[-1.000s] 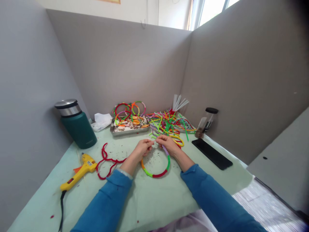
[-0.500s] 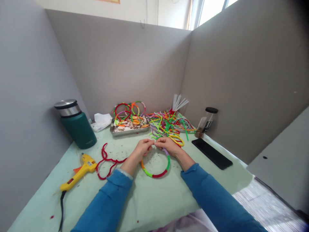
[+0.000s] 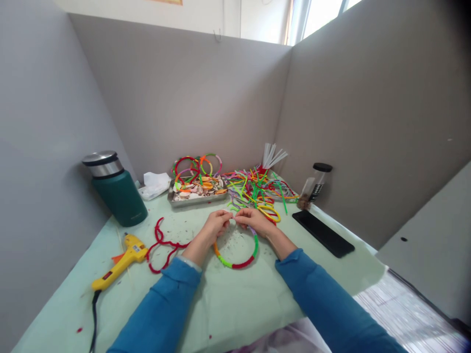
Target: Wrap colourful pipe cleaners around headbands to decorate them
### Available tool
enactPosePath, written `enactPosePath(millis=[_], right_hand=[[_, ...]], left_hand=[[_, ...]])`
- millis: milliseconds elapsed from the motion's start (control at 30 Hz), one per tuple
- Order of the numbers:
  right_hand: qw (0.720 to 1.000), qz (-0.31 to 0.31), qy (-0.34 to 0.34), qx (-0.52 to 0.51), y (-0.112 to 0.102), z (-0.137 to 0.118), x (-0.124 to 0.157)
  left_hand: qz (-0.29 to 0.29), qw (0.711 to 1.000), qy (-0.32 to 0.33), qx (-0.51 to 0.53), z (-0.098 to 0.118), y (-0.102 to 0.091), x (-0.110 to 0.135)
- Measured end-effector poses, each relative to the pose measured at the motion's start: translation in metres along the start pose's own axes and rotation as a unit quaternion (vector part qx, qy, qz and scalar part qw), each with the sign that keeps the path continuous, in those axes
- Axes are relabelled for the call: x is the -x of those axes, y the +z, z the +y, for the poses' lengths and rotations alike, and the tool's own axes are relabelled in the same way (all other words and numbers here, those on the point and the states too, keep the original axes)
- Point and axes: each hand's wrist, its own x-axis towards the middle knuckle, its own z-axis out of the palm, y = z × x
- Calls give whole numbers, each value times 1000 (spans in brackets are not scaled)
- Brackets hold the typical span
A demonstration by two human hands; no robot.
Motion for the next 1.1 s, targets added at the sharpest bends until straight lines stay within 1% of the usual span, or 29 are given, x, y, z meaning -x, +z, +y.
enactPosePath(millis=[67, 267, 500, 600, 700, 800, 933, 1100], right_hand=[[1000, -7, 3, -1, 0, -2, 1], [1000, 7, 8, -6, -1, -1, 0], [1000, 22, 13, -18, -1, 4, -3], [999, 31, 9, -22, 0, 3, -3], [999, 26, 3, -30, 0, 3, -3], [999, 19, -8, -31, -1, 4, -3], [999, 24, -19, -19, -2, 5, -3], [999, 30, -27, -7, -2, 4, -3]], left_hand=[[0, 1000, 1, 3, -1, -1, -1], [-8, 1000, -6, 9, -2, -2, -2], [-62, 998, -18, 8, 2, -3, 0], [-89, 996, -29, -5, 3, -2, 3], [-109, 993, -41, -24, 3, 0, 6], [-120, 991, -44, -33, 4, 1, 7], [-133, 989, -42, -43, 3, 1, 6], [-135, 989, -35, -48, 1, 1, 4]])
